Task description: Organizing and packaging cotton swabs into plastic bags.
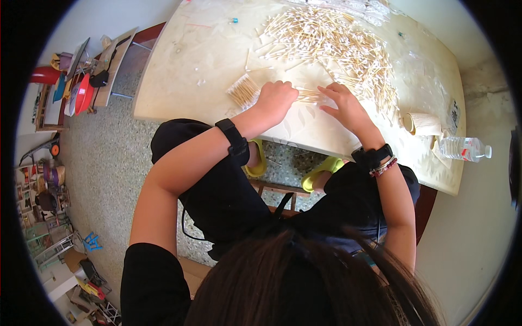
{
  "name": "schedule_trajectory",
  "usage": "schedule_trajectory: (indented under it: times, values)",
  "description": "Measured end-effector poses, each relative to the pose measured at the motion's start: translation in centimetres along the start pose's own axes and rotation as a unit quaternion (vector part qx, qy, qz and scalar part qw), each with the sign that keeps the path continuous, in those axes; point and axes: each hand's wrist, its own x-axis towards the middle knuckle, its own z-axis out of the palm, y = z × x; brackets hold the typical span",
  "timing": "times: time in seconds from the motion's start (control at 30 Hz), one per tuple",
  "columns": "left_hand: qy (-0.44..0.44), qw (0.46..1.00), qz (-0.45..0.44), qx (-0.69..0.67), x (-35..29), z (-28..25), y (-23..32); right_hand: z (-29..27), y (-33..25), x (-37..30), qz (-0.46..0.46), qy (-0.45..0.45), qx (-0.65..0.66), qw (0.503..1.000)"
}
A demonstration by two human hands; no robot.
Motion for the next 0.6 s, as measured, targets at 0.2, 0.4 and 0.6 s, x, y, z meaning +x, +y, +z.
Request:
schedule_trajectory:
  times: [0.2, 0.4, 0.6]
  values:
    - [0.023, 0.999, 0.023, 0.001, 0.3, 1.0, -0.1, 0.2, 0.5, -0.1, 0.009, 0.013, 0.009, 1.000]
    - [0.039, 0.999, 0.031, -0.018, 0.1, 1.4, 0.2, 0.3, 0.5, -0.1, 0.008, 0.015, 0.009, 1.000]
    - [0.034, 0.998, 0.036, -0.046, 0.1, 1.3, 0.3, 0.4, 0.5, 0.0, -0.003, 0.019, 0.006, 1.000]
